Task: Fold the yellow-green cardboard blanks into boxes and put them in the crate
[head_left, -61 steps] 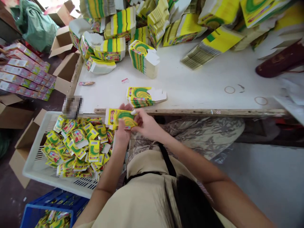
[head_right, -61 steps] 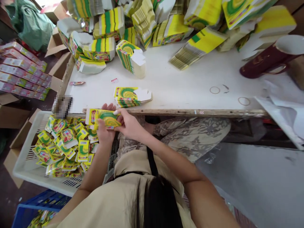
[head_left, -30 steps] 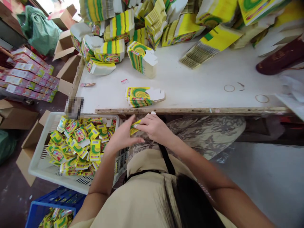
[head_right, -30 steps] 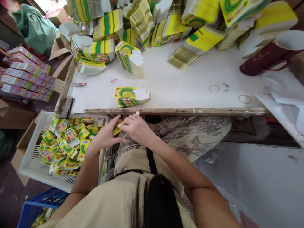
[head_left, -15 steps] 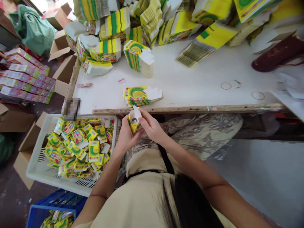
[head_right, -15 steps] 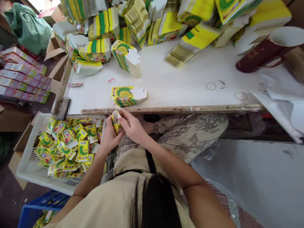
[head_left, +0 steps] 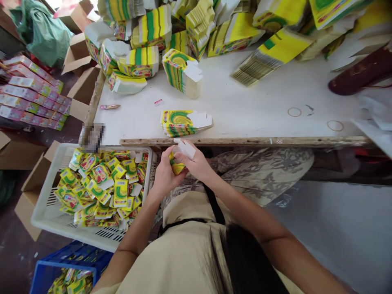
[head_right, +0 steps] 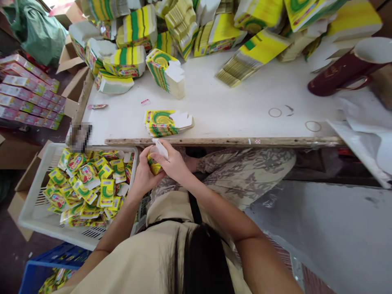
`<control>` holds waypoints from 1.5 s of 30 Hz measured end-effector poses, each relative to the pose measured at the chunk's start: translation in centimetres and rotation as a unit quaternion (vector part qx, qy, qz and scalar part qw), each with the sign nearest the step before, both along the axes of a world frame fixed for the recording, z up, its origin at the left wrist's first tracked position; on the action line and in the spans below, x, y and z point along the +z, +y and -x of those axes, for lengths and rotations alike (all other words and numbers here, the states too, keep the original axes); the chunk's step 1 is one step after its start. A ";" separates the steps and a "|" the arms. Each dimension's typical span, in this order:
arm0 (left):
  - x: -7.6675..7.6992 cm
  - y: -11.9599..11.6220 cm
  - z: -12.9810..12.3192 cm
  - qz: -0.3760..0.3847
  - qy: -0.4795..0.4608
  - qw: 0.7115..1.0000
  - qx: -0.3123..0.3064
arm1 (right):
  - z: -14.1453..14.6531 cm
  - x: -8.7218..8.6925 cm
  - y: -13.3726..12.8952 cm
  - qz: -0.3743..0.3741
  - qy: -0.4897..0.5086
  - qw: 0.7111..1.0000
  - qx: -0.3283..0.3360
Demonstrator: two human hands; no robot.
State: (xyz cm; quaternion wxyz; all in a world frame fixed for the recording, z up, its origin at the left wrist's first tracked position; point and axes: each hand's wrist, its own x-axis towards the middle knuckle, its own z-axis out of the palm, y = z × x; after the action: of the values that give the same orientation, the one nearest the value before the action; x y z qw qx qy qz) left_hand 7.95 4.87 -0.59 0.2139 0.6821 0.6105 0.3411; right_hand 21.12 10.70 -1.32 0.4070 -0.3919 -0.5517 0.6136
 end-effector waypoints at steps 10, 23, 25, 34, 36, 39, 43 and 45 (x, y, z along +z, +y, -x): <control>0.4 0.1 0.4 -0.013 0.019 1.000 0.008 | 0.1 0.0 -0.1 -0.002 0.019 1.000 0.021; 0.4 0.2 0.5 -0.019 0.025 0.999 -0.013 | 0.0 0.3 -0.2 -0.023 0.035 0.999 0.028; 0.4 0.2 0.4 -0.015 0.025 0.999 -0.015 | -0.1 0.2 -0.2 -0.027 0.022 0.999 0.022; -0.2 0.3 0.0 0.029 0.014 0.999 0.009 | -0.4 0.4 -0.2 -0.068 -0.030 0.997 0.019; -0.1 0.3 0.0 0.042 0.028 0.999 0.015 | -0.5 0.4 -0.2 -0.076 -0.035 0.996 0.017; 0.2 0.3 -0.1 0.067 0.043 0.997 0.025 | -0.5 0.1 -0.1 -0.088 -0.042 0.995 0.014; 0.4 0.4 -0.1 0.089 0.056 0.994 0.031 | -0.6 0.0 -0.3 -0.104 -0.045 0.993 0.022; 0.4 0.4 -0.1 0.098 0.059 0.993 0.036 | -0.6 0.1 -0.4 -0.115 -0.048 0.992 0.031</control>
State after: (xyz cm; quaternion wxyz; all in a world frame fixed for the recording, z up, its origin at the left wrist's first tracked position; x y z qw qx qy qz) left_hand 8.05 5.30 -0.23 0.2308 0.6547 0.6764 0.2461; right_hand 21.68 10.33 -1.25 0.4033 -0.3540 -0.6493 0.5390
